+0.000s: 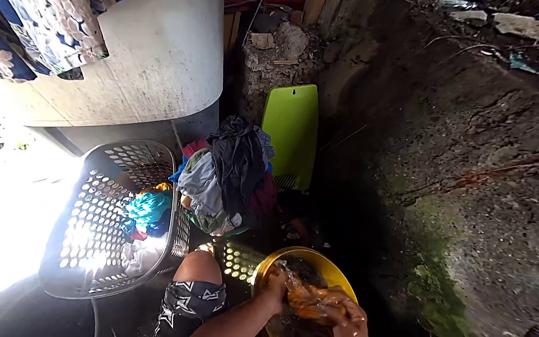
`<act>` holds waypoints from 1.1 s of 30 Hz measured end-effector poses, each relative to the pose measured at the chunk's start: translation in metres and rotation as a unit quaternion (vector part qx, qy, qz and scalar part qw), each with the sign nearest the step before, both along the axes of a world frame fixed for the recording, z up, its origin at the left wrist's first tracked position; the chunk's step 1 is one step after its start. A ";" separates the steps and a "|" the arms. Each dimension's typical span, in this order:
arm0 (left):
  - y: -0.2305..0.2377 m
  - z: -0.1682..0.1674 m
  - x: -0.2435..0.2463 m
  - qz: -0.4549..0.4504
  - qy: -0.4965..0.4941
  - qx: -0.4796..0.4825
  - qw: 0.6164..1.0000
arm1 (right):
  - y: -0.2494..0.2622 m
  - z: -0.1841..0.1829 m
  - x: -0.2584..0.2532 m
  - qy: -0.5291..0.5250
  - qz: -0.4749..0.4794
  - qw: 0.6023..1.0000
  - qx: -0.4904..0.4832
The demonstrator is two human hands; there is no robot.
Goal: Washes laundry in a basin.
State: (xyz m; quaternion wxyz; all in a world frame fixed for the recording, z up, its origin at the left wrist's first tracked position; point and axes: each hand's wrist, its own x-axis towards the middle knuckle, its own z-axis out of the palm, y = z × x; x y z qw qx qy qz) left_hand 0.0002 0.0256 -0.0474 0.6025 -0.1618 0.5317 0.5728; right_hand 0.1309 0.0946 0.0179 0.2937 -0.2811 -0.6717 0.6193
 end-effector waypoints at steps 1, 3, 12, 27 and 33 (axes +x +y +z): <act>0.002 0.012 0.002 0.021 0.006 0.003 1.000 | -0.003 -0.011 -0.003 0.043 -0.112 0.989 -0.083; 0.003 0.035 0.005 0.013 0.012 0.043 0.999 | -0.009 -0.033 -0.013 0.029 -0.216 0.948 -0.233; -0.013 0.028 -0.003 -0.060 -0.016 0.080 0.995 | -0.010 -0.025 -0.032 -0.027 -0.291 0.948 -0.128; 0.007 0.113 -0.020 -0.313 0.598 0.157 0.721 | -0.027 0.003 -0.040 -0.053 -0.228 0.917 -0.323; -0.053 0.144 -0.116 -0.150 0.660 0.160 0.718 | -0.005 0.019 -0.058 0.041 0.064 0.960 -0.271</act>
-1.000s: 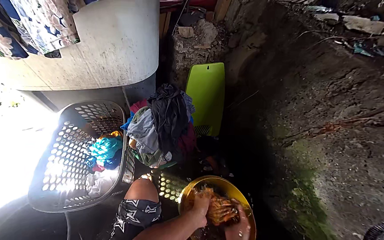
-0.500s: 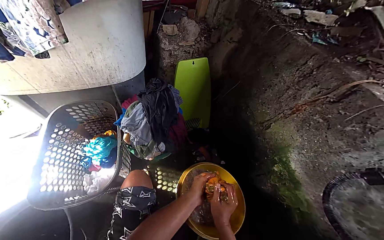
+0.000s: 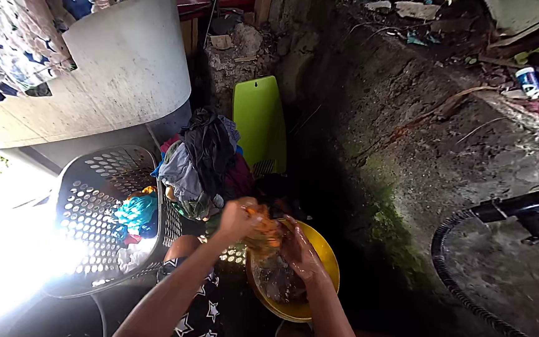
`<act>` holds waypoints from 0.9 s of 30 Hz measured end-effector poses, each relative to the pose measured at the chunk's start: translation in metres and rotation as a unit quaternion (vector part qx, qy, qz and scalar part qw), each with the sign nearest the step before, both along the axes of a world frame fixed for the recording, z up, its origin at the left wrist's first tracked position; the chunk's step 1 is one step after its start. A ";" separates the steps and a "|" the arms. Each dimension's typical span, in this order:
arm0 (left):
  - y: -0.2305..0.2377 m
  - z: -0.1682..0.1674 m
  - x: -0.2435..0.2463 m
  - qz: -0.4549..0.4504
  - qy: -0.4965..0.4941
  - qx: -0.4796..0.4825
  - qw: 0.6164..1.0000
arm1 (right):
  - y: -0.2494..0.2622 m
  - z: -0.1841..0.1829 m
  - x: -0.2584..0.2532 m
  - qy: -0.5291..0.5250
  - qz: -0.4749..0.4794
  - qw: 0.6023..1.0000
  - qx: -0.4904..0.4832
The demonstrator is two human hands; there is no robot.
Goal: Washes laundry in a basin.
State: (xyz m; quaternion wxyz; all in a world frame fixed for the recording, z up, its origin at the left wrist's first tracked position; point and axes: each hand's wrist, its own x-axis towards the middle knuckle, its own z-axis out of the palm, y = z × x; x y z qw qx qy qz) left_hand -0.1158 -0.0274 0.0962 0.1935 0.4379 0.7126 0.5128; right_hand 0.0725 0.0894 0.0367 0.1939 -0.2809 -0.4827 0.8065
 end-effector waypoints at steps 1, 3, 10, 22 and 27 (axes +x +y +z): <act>-0.021 0.007 -0.022 0.030 0.002 0.016 0.999 | 0.007 -0.008 0.001 -0.062 0.006 0.996 0.068; -0.069 0.017 -0.069 0.097 0.050 0.068 0.992 | 0.026 -0.040 0.012 -0.258 0.040 0.937 0.230; -0.215 0.042 -0.198 0.397 0.223 -0.183 0.872 | 0.024 -0.098 0.058 -0.606 -0.020 0.731 0.314; -0.077 -0.005 -0.048 0.078 0.017 -0.067 0.995 | 0.015 -0.131 0.068 -0.466 0.055 0.856 0.217; 0.005 -0.034 0.027 -0.212 -0.013 -0.150 0.966 | 0.042 -0.020 0.079 -0.166 -0.087 0.952 0.242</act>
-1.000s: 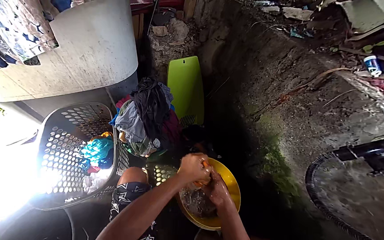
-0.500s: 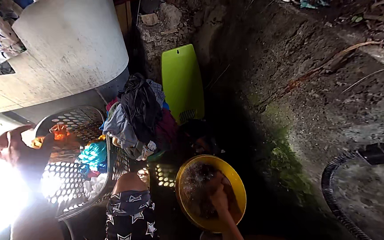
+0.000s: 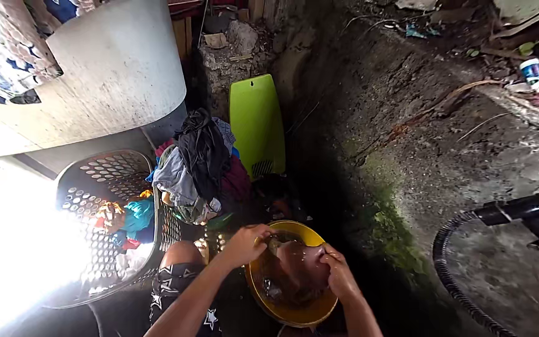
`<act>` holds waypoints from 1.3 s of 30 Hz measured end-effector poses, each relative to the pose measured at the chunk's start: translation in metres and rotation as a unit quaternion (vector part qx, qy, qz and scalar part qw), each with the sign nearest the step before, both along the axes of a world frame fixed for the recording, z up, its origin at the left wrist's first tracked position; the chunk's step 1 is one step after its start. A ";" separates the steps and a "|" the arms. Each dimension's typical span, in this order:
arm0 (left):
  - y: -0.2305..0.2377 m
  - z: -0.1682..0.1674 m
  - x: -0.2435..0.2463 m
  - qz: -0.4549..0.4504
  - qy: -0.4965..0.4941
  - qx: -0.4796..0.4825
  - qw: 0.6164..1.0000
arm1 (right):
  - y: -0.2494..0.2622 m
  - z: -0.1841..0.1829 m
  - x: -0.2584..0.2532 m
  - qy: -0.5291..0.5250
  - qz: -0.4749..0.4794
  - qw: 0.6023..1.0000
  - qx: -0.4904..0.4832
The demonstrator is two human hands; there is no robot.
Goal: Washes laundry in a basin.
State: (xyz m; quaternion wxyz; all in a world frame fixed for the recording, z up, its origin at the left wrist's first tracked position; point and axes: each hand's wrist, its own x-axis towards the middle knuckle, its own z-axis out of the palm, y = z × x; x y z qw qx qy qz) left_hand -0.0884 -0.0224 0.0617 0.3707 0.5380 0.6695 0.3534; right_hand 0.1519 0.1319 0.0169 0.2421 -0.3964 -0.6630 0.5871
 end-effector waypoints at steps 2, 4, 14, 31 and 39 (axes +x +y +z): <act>0.028 -0.014 0.022 -0.056 0.040 -0.039 0.997 | 0.004 0.047 0.002 0.039 0.056 0.997 0.046; 0.047 -0.027 0.041 -0.062 0.046 -0.023 0.997 | 0.003 0.077 0.003 0.079 0.092 0.990 0.077; 0.059 -0.030 0.039 -0.002 -0.130 0.002 0.991 | -0.007 -0.003 -0.012 -0.091 0.046 0.981 0.166; 0.078 -0.012 -0.014 -0.209 0.083 -0.181 0.957 | -0.058 -0.159 -0.068 -0.632 0.217 0.743 0.022; 0.071 -0.025 -0.026 -0.217 0.112 -0.187 0.952 | -0.045 -0.030 -0.027 -0.071 -0.070 0.995 0.008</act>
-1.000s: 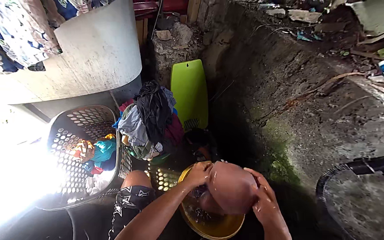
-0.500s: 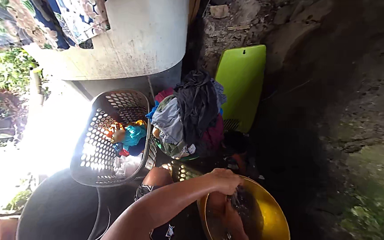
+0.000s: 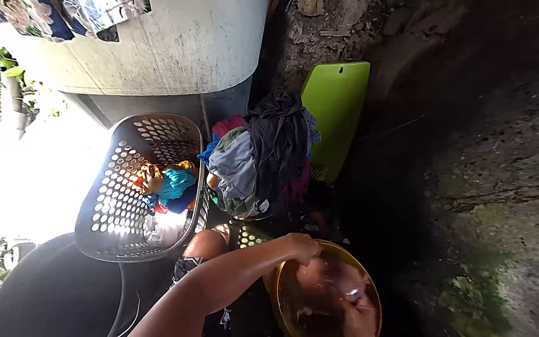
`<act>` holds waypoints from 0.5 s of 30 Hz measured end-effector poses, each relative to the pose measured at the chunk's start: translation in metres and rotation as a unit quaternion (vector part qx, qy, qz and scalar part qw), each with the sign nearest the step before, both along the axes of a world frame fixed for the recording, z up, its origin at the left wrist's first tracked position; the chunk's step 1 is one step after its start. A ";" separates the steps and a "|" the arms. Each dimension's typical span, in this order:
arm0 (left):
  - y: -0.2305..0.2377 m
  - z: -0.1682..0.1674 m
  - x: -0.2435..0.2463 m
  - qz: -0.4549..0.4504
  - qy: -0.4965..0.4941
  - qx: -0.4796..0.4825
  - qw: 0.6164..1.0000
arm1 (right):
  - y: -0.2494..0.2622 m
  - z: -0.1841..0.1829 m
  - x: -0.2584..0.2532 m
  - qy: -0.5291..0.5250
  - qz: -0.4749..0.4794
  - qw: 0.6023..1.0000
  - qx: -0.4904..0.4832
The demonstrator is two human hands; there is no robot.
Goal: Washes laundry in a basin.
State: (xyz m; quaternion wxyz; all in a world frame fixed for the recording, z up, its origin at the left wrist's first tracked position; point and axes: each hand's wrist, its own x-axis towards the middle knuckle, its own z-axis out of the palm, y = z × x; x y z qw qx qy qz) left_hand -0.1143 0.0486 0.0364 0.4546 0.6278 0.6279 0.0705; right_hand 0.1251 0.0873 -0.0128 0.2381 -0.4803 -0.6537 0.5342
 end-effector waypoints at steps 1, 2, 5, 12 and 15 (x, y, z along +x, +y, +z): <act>-0.003 -0.001 0.001 0.003 -0.012 0.003 1.000 | 0.002 0.029 0.000 0.040 -0.014 0.999 0.006; -0.005 -0.001 0.003 0.010 -0.041 0.005 0.999 | 0.004 0.055 -0.002 0.068 -0.032 0.997 0.021; -0.010 -0.002 0.016 0.097 -0.271 0.058 0.956 | 0.000 0.106 -0.012 0.143 -0.071 0.986 0.037; -0.026 0.011 0.039 0.284 -0.662 0.109 0.685 | -0.009 0.071 -0.017 0.223 -0.138 0.963 -0.068; -0.023 0.007 0.047 0.365 -0.591 0.080 0.715 | -0.016 0.042 -0.009 0.315 -0.059 0.936 -0.144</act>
